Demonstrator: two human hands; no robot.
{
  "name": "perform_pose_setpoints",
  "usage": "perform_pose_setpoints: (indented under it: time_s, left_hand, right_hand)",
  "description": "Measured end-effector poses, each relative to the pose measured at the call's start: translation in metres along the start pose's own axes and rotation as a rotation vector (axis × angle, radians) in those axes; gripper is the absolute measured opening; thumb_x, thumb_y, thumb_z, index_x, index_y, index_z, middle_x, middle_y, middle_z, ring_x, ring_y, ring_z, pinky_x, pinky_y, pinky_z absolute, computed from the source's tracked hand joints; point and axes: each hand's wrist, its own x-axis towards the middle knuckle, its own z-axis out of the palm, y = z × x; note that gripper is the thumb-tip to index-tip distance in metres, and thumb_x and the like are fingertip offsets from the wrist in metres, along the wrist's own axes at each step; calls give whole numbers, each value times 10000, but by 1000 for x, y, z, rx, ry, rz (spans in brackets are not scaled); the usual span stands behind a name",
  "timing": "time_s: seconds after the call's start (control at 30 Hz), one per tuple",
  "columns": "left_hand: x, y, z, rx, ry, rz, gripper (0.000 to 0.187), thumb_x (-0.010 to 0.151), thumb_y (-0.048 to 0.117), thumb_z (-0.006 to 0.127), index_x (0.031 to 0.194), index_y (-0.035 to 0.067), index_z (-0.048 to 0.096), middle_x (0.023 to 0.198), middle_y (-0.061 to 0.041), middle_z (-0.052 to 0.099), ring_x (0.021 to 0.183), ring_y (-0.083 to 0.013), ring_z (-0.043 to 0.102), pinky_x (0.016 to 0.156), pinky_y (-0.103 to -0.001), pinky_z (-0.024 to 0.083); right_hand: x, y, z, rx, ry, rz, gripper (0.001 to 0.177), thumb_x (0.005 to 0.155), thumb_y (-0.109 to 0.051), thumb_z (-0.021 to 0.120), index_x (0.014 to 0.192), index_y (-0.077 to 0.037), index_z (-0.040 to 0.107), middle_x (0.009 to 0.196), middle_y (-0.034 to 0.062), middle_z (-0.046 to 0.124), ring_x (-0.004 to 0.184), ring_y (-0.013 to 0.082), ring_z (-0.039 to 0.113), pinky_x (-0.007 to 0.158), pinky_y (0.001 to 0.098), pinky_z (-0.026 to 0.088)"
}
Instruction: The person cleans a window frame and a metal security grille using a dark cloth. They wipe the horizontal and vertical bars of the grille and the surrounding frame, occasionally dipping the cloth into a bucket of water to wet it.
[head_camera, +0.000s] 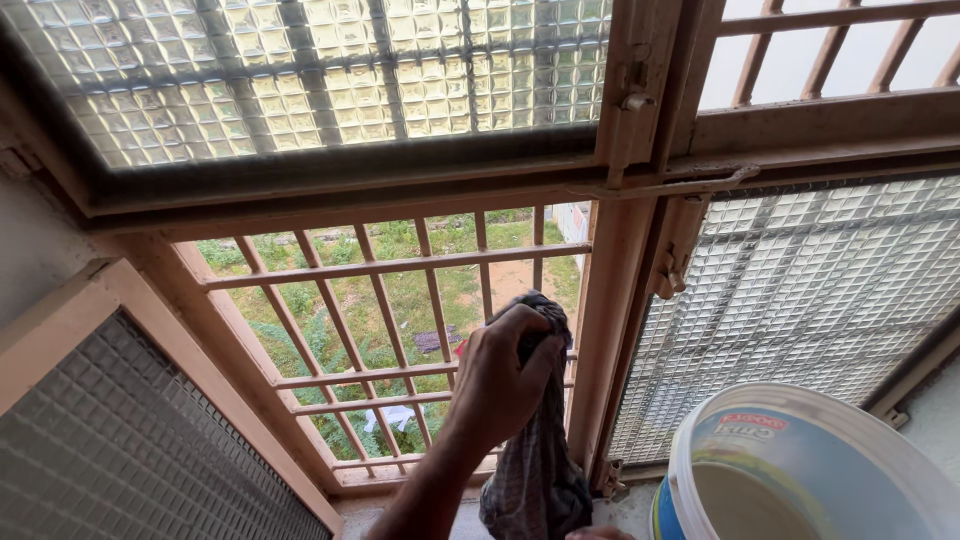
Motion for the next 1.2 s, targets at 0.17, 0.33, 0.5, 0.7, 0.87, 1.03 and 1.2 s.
perform_pose_setpoints:
  time_s: [0.17, 0.33, 0.5, 0.7, 0.87, 1.03, 1.2]
  left_hand:
    - [-11, 20, -6, 55, -16, 132, 135, 990, 126, 634, 1049, 23, 697, 841, -124, 744, 694, -198, 741, 567, -313, 585]
    - [-2, 22, -9, -52, 118, 387, 156, 1008, 66, 627, 1145, 5, 670, 971, -139, 742, 802, -219, 750, 648, -319, 627]
    - [31, 7, -5, 81, 279, 629, 189, 1042, 90, 653, 1200, 14, 583, 1101, -144, 713, 1003, -278, 738, 790, -369, 613]
    - [68, 1, 8, 489, 346, 750, 293, 878, 121, 706, 1161, 57, 668, 1085, -64, 737, 1104, -280, 638, 928, -421, 513]
    - [88, -11, 24, 512, 401, 939, 206, 870, 102, 727, 1068, 47, 720, 1126, -59, 704, 1127, -226, 632, 966, -404, 513]
    - [104, -39, 39, 590, 438, 1109, 133, 884, 69, 752, 1000, 6, 743, 1125, -77, 691, 1104, -211, 643, 979, -379, 553]
    - [106, -62, 45, 673, 468, 1208, 85, 964, 49, 775, 1019, 0, 732, 1131, -102, 724, 1133, -191, 675, 973, -326, 545]
  right_hand:
    - [58, -91, 9, -50, 298, -25, 346, 957, -51, 660, 1295, -111, 617, 1378, 149, 660, 1311, 310, 661, 1033, 435, 553]
    - [169, -168, 26, -380, 356, -253, 645, 944, -168, 683, 1500, 28, 420, 1530, 286, 432, 1454, 431, 421, 1150, 503, 427]
    - [234, -167, 33, -445, 384, -188, 660, 915, -119, 737, 1491, 24, 449, 1266, 203, 573, 1154, 335, 598, 919, 423, 541]
    - [260, -147, 29, -622, 484, -273, 561, 803, -69, 792, 1306, 48, 575, 1044, 190, 598, 940, 349, 619, 765, 442, 537]
    - [269, -122, 15, -649, 512, -336, 434, 786, -64, 797, 1158, 41, 600, 960, 195, 589, 832, 382, 622, 693, 465, 535]
    - [274, -82, 20, -689, 512, -282, 325, 793, -58, 791, 1061, 32, 631, 901, 191, 591, 762, 362, 623, 634, 440, 528]
    - [273, -65, 33, -869, 525, -394, 258, 853, -9, 773, 1068, 32, 637, 962, 164, 624, 818, 331, 641, 724, 430, 547]
